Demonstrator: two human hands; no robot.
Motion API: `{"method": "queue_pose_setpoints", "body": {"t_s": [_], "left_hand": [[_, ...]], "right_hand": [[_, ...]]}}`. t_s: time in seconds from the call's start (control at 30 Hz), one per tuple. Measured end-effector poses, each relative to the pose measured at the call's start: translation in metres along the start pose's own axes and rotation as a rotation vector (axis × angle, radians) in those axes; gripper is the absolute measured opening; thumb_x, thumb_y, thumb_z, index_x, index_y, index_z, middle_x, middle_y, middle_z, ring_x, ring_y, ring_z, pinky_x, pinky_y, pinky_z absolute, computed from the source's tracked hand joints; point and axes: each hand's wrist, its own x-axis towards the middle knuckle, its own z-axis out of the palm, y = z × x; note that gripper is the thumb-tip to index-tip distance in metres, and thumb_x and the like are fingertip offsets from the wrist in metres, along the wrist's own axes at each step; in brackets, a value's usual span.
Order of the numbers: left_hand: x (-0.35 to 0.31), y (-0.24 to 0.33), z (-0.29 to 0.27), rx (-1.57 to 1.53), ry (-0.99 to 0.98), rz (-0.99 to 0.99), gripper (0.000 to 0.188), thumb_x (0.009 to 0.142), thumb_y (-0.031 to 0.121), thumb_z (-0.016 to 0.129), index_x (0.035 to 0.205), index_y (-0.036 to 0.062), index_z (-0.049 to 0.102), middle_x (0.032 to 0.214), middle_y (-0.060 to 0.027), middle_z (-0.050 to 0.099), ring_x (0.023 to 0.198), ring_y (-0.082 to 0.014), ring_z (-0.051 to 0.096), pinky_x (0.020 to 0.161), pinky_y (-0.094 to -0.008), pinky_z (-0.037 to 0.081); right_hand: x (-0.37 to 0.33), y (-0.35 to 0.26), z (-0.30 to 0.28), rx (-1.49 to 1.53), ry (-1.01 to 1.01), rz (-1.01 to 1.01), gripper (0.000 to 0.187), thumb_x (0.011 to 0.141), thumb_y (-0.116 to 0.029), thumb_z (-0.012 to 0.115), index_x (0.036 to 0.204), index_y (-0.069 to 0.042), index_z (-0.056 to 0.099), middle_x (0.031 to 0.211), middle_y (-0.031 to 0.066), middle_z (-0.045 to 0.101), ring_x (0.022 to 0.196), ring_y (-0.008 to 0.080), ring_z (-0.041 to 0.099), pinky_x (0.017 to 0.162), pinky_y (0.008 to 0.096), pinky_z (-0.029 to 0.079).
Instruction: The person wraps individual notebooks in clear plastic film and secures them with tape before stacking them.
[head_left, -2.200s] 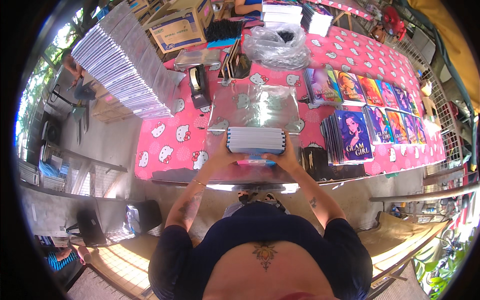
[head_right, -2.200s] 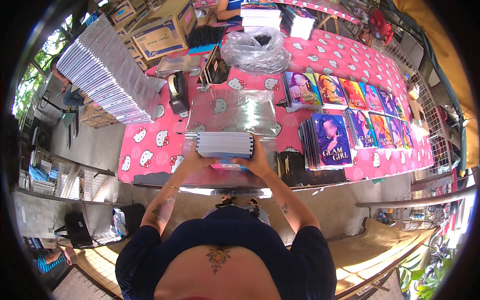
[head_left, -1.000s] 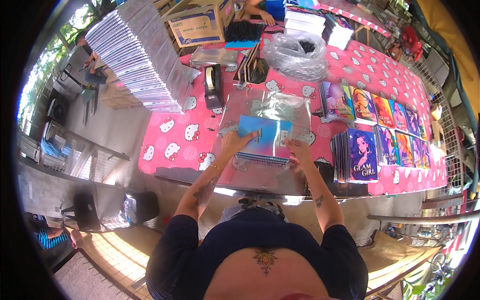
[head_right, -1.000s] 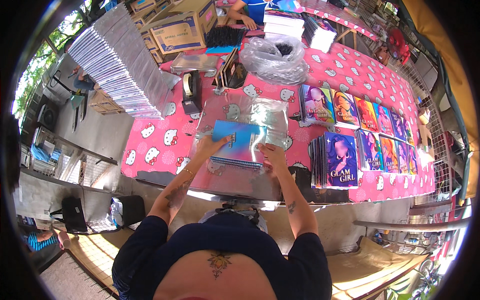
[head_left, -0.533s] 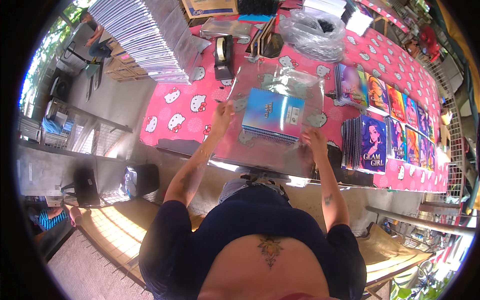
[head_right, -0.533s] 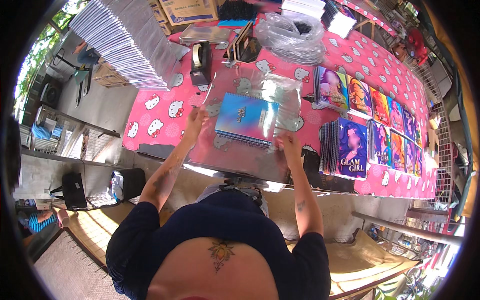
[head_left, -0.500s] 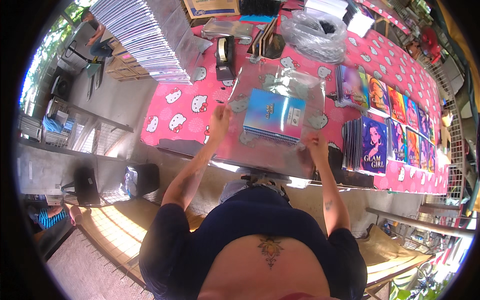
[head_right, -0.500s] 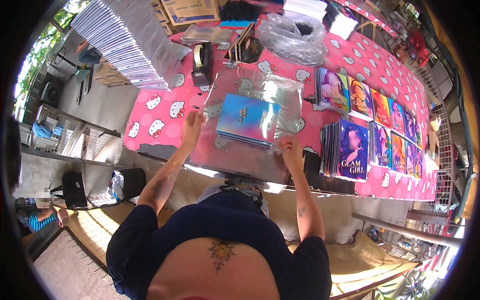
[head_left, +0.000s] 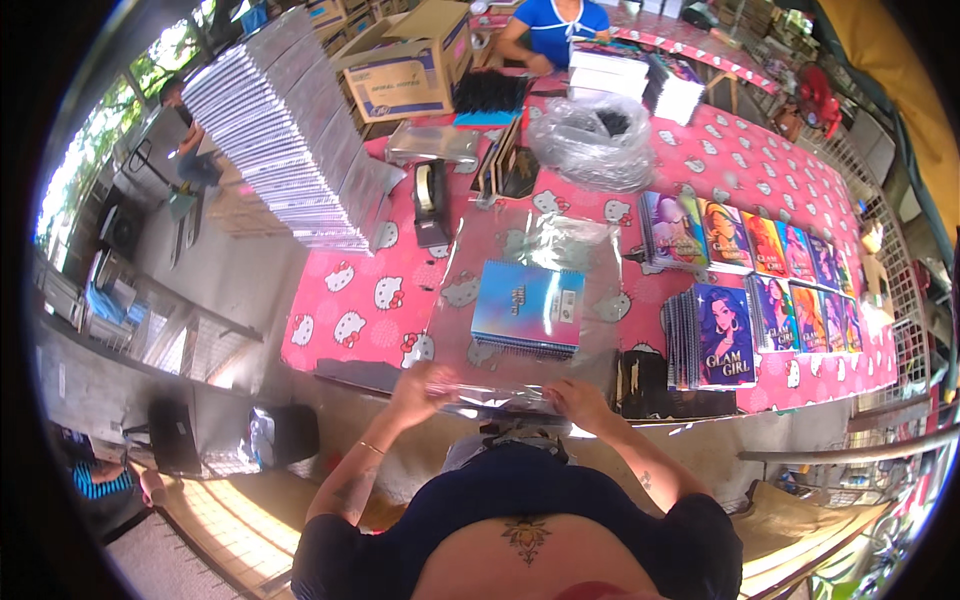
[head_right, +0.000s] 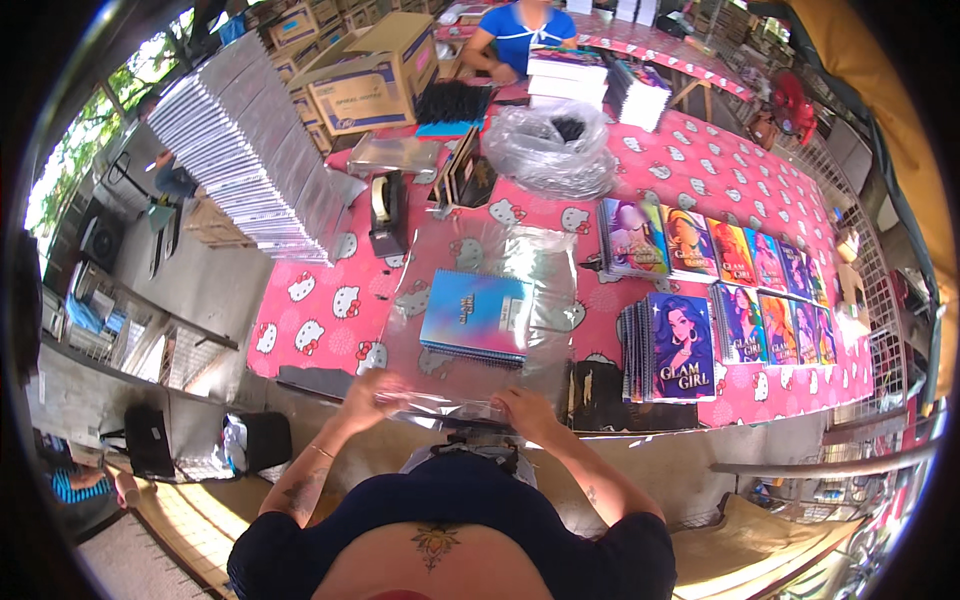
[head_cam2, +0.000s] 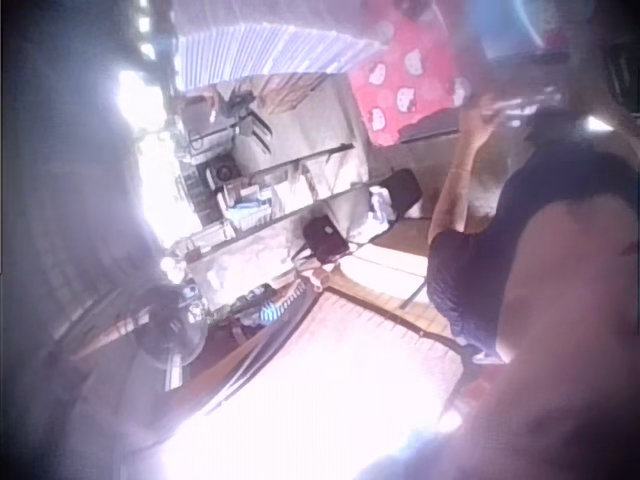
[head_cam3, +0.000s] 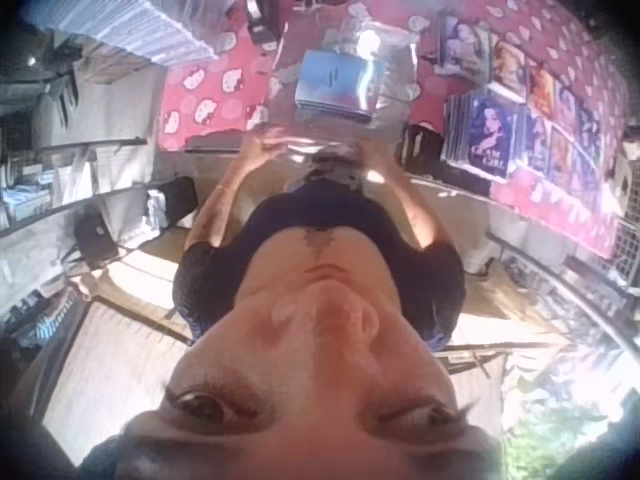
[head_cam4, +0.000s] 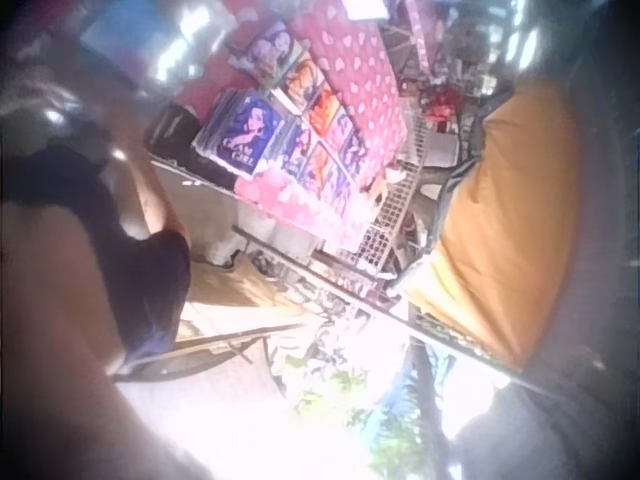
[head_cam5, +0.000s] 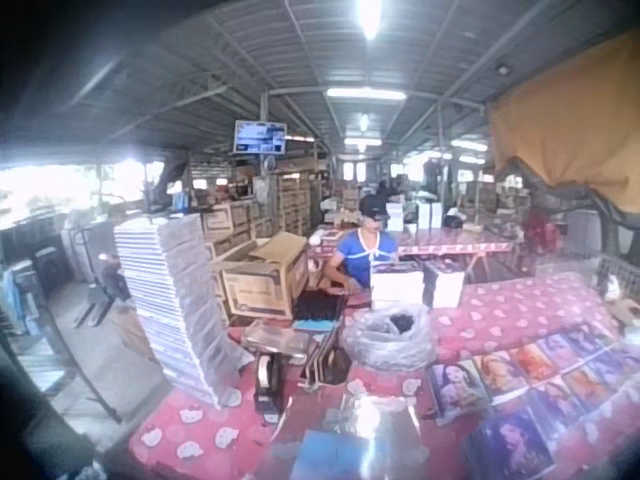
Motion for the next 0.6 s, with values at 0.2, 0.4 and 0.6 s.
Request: {"method": "queue_pose_setpoints", "body": {"t_s": [0.2,0.4,0.6], "left_hand": [[0.027,0.009,0.014,0.193,-0.016,-0.048,0.025,0.082,0.001,0.067,0.106,0.0083,0.066,0.086,-0.0129,0.063,0.075,-0.0331,0.063,0.071,-0.0410,0.051],[0.080,0.030,0.000,0.357,-0.136,0.130,0.049,0.081,0.021,0.073,0.125,0.0081,0.056,0.098,-0.0145,0.059,0.095,-0.0349,0.058,0.082,-0.0456,0.046],[0.152,-0.056,-0.021,-0.216,-0.402,-0.230,0.045,0.083,0.027,0.075,0.118,0.0036,0.062,0.102,-0.0158,0.069,0.095,-0.0283,0.068,0.081,-0.0377,0.054]], "right_hand": [[0.007,-0.013,-0.020,0.006,-0.041,-0.055,0.022,0.094,-0.029,0.059,0.106,-0.011,0.063,0.098,0.0146,0.067,0.086,0.0384,0.065,0.075,0.0456,0.053],[0.030,-0.022,-0.056,0.147,-0.030,0.155,0.031,0.092,-0.038,0.061,0.109,-0.012,0.065,0.102,0.0137,0.067,0.095,0.0377,0.064,0.081,0.0463,0.051],[0.059,0.040,-0.096,0.130,-0.033,0.133,0.039,0.088,-0.036,0.068,0.113,-0.007,0.062,0.109,0.0130,0.067,0.095,0.0299,0.067,0.084,0.0407,0.053]]}}
